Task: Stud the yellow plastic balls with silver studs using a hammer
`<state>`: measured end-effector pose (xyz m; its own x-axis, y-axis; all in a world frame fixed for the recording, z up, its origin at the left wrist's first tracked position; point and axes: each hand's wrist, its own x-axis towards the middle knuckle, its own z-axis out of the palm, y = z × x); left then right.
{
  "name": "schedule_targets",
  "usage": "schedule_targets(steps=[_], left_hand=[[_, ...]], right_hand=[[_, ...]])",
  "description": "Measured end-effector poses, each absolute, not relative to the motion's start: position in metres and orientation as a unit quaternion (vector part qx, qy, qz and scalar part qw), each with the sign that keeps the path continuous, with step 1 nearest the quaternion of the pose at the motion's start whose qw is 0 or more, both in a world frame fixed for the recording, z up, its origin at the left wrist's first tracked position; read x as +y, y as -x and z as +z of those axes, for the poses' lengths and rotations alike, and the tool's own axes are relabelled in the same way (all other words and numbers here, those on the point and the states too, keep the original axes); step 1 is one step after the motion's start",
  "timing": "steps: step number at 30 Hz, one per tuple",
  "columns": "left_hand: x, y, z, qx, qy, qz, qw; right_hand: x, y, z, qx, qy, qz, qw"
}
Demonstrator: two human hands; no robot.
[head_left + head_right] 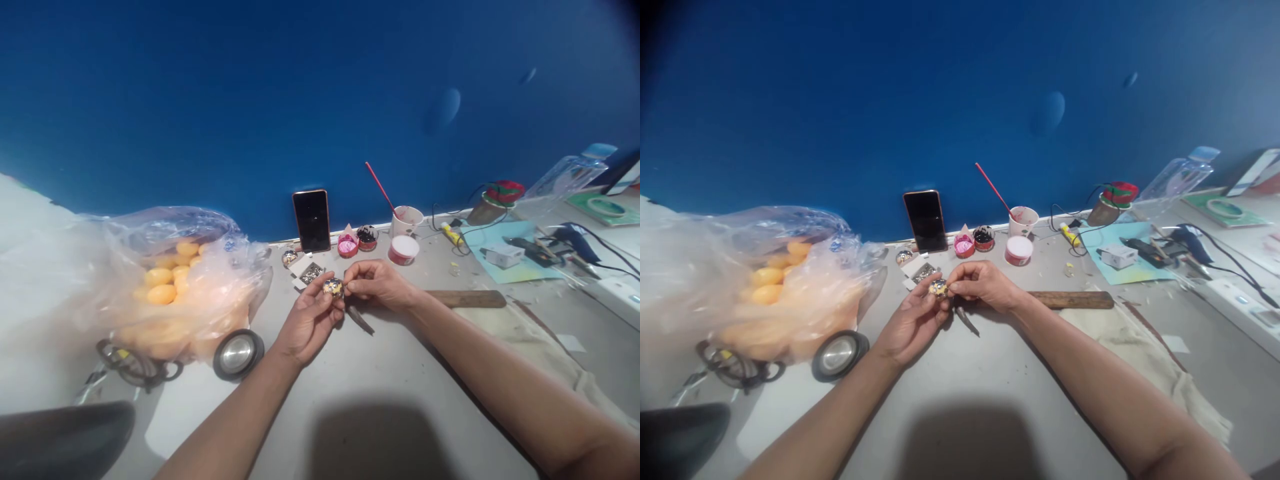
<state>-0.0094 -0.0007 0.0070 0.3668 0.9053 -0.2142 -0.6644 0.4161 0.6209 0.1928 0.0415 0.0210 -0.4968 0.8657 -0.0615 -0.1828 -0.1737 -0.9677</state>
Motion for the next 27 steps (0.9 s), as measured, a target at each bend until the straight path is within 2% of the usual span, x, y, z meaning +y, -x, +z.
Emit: schedule_targets(steps=[27], left_hand=[[0.0003,0.0083,0.0063,0.297,-0.241,0.509,0.771]], right_hand=[[0.041,-0.1879,0.0244,-0.524,0.375,0.664,0.379]])
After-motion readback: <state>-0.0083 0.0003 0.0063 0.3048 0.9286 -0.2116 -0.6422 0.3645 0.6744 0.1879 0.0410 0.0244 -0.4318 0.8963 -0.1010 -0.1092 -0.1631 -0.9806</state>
